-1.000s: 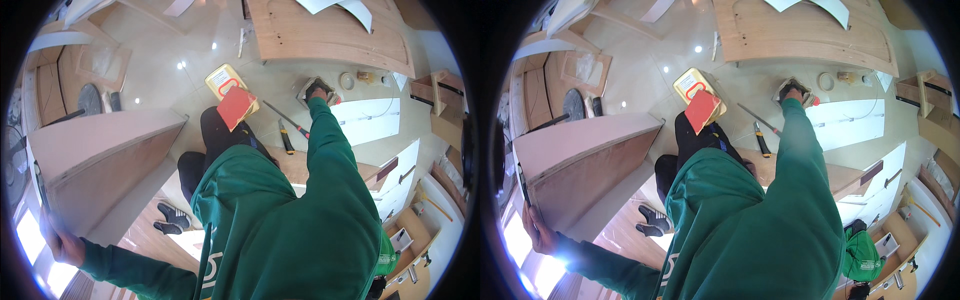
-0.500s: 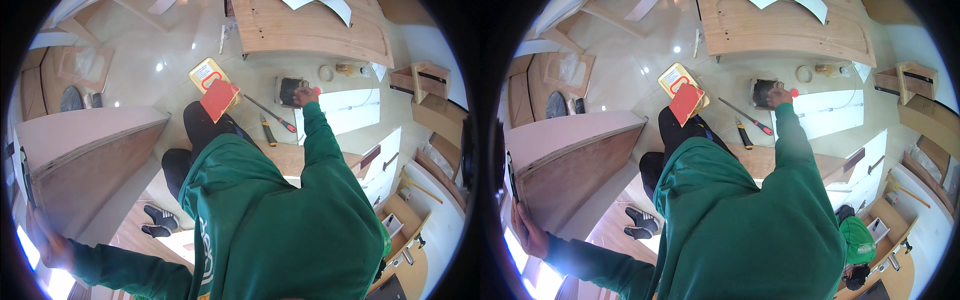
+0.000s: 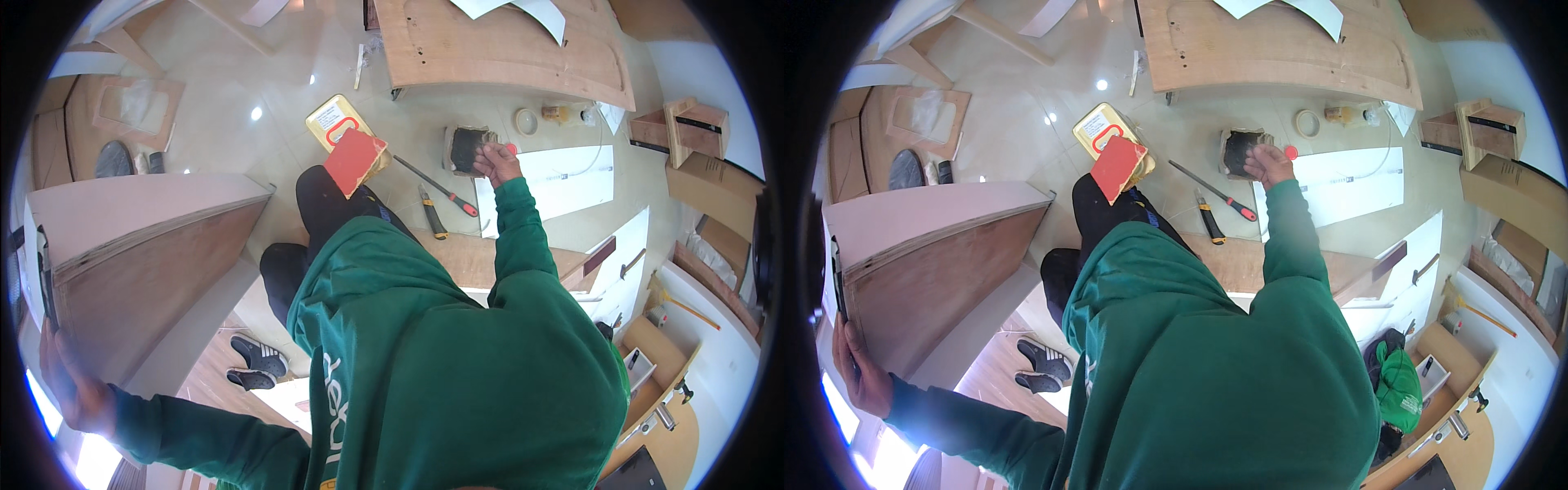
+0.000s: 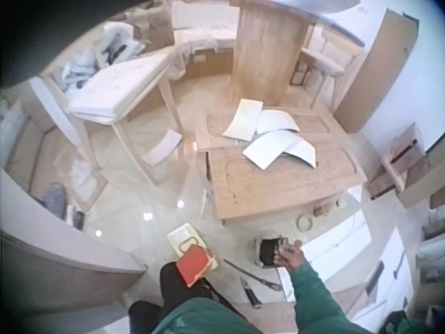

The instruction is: The person assembles a wooden furniture unit by attaching metal brackets to a wooden panel using a cordless drill. They measure the panel with a tape measure, position the brackets, and secure them with screws. The person also handles various wooden panels and tools during the process.

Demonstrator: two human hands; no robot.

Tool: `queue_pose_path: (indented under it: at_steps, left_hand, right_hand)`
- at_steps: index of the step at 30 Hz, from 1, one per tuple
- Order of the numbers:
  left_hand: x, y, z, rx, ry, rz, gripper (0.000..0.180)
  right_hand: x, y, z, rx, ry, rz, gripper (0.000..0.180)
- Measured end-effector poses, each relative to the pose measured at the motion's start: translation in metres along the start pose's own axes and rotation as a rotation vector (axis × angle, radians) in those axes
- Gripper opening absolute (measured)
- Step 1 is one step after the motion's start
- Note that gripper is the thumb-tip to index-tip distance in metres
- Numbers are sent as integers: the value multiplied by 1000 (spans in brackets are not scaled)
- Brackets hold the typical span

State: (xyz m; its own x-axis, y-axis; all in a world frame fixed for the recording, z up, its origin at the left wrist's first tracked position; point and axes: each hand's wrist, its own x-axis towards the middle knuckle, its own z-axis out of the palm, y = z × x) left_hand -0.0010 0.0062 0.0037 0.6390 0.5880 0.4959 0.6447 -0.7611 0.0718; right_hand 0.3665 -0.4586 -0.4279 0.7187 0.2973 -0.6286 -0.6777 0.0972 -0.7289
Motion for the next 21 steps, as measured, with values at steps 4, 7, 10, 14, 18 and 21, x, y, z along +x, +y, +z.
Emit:
queue_pose_path:
  at_steps: [4, 7, 10, 14, 18, 21]
  left_hand:
    - [-8, 5, 3, -149, 101, -208, 25]
    - [-4, -9, -5, 23, 38, -116, 30]
    - [-4, -9, -7, -81, -15, -165, 40]
    - [-1, 1, -8, -230, -62, -184, 45]
    - [-2, 17, -8, -228, -61, -149, 41]
    - [-10, 14, -24, 314, 143, -94, 39]
  right_hand:
    - [-17, -9, 14, 79, -118, -2, 12]
    - [-36, -17, 35, 157, -242, -17, 12]
    - [-60, -23, 64, 205, -328, -28, 10]
    - [-86, -33, 90, 208, -388, -39, 9]
    - [-113, -47, 106, 200, -445, -57, 10]
    - [-136, -52, 125, 169, -420, -37, 10]
